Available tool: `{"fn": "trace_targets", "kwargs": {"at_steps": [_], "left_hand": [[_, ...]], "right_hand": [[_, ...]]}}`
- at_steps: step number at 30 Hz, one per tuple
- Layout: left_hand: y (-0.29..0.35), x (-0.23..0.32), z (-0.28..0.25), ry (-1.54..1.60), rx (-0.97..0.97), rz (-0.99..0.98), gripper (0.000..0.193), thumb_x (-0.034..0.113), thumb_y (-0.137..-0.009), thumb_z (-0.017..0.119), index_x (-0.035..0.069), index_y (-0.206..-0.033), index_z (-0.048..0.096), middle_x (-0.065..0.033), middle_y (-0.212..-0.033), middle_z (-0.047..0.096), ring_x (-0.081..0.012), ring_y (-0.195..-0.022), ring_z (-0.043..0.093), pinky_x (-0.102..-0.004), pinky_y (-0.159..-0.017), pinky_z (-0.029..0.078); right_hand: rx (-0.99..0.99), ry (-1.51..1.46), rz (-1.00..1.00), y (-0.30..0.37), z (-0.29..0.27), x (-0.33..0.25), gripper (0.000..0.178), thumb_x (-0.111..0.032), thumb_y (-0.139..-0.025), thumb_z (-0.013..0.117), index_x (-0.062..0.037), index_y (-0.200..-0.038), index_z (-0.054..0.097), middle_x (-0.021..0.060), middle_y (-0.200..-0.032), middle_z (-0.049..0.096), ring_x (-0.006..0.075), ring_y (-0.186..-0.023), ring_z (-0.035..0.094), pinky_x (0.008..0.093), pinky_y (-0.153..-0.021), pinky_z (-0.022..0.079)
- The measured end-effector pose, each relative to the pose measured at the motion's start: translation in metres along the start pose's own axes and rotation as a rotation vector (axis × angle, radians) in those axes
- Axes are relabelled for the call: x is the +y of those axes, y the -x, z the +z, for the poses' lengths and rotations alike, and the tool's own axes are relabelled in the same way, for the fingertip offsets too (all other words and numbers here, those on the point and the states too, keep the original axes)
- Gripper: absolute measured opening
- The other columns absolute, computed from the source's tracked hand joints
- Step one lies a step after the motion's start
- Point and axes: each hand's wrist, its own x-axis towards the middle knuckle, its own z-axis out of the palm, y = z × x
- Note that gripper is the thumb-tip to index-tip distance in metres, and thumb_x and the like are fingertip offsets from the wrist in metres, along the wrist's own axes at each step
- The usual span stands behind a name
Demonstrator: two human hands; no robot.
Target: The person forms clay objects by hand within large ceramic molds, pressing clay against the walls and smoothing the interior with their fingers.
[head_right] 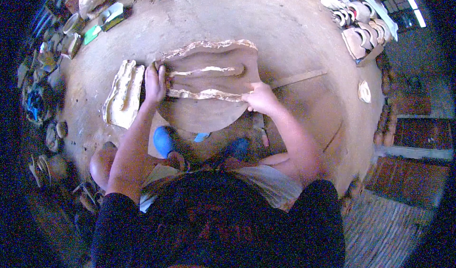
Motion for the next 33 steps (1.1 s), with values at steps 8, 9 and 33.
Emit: {"fn": "trace_targets", "kwargs": {"at_steps": [8,9,33], "left_hand": [[0.025,0.025,-0.006,0.007,0.089,-0.084,0.045,0.026,-0.108,0.047,-0.008,-0.138,0.049,-0.0278,-0.134,0.056,-0.0441,-0.130,0.050,-0.0548,-0.119,0.029],[0.029,0.027,-0.006,0.002,0.091,-0.090,0.045,0.026,-0.108,0.047,-0.008,-0.138,0.049,-0.0278,-0.134,0.056,-0.0441,-0.130,0.050,-0.0548,-0.119,0.029],[0.119,0.080,-0.037,0.248,0.042,-0.457,0.043,0.030,-0.110,0.042,-0.007,-0.129,0.051,-0.0290,-0.125,0.057,-0.0451,-0.121,0.054,-0.0533,-0.102,0.039]], "right_hand": [[-0.131,-0.337,-0.102,-0.008,0.051,-0.034,0.077,-0.005,-0.085,0.062,0.0143,-0.154,0.034,0.0032,-0.069,0.060,0.0098,-0.054,0.056,0.0250,-0.050,0.044],[-0.149,-0.292,-0.112,-0.007,0.051,-0.045,0.078,-0.005,-0.085,0.063,0.0142,-0.154,0.033,0.0032,-0.070,0.061,0.0098,-0.054,0.056,0.0252,-0.050,0.044],[-0.113,0.304,-0.409,0.006,0.075,-0.081,0.051,-0.024,-0.080,0.070,0.0012,-0.124,0.067,0.0297,-0.108,0.072,0.0425,-0.106,0.070,0.0471,-0.097,0.055]]}}
